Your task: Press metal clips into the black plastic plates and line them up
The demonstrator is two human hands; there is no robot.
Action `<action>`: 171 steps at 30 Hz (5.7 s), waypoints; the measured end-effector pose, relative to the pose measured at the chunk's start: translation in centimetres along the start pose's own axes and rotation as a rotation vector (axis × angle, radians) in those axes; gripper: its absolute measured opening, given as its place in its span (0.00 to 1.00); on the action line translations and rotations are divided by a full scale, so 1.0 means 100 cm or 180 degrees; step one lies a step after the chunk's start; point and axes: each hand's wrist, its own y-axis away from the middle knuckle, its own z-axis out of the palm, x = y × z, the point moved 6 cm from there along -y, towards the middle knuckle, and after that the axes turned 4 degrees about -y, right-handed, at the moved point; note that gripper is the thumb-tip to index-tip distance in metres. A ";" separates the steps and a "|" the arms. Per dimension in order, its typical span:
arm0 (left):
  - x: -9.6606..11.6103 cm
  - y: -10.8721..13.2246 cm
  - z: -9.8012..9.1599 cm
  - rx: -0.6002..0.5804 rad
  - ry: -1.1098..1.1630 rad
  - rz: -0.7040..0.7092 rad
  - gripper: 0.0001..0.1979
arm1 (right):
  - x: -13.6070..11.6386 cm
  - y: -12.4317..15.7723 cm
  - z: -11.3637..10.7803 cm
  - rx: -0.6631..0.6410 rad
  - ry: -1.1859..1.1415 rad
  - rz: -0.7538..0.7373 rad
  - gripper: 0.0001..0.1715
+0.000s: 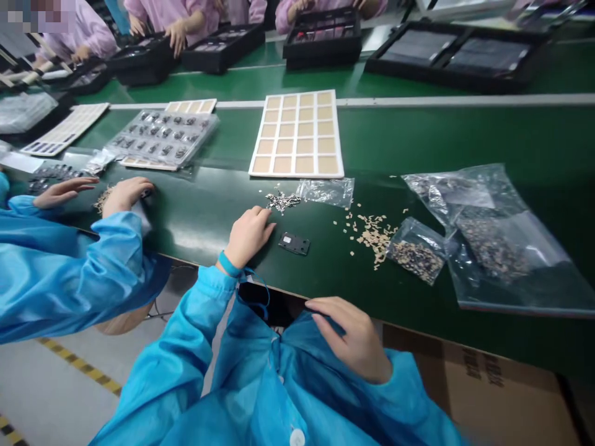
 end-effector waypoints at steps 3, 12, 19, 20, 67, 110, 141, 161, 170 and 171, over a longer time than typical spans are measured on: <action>0.002 -0.023 0.010 -0.0335 -0.0096 0.0216 0.03 | 0.004 -0.026 -0.022 0.0021 0.0337 -0.0208 0.08; 0.018 -0.037 0.024 -0.0778 -0.0219 0.0590 0.11 | 0.053 -0.087 -0.034 0.0236 0.1062 -0.0473 0.10; 0.014 -0.033 0.021 -0.0895 -0.0222 0.0551 0.10 | 0.063 -0.078 -0.021 -0.0155 0.1120 -0.0200 0.12; 0.014 -0.033 0.019 -0.0893 -0.0291 0.0561 0.10 | 0.062 -0.079 -0.021 -0.0197 0.1115 -0.0182 0.11; -0.026 -0.058 -0.010 -0.0153 0.1245 -0.0699 0.08 | 0.065 -0.080 -0.019 -0.0330 0.1020 -0.0101 0.12; 0.003 -0.059 -0.012 -0.0942 0.2391 -0.0616 0.10 | 0.079 -0.163 -0.007 -0.0312 -0.0154 0.0378 0.08; 0.137 -0.045 -0.013 0.0866 0.0859 0.1879 0.09 | 0.046 -0.101 -0.089 0.0754 0.1978 -0.0716 0.13; 0.142 -0.050 0.035 -0.0573 0.0308 0.1832 0.09 | 0.076 -0.089 -0.093 -0.0001 0.1484 -0.0364 0.10; 0.128 -0.052 0.020 -0.0914 0.1587 0.0969 0.05 | 0.098 -0.084 -0.108 0.0565 -0.0042 0.0873 0.03; 0.128 -0.052 0.021 -0.1050 0.1811 0.0873 0.06 | 0.098 -0.083 -0.107 0.0595 -0.0157 0.0930 0.03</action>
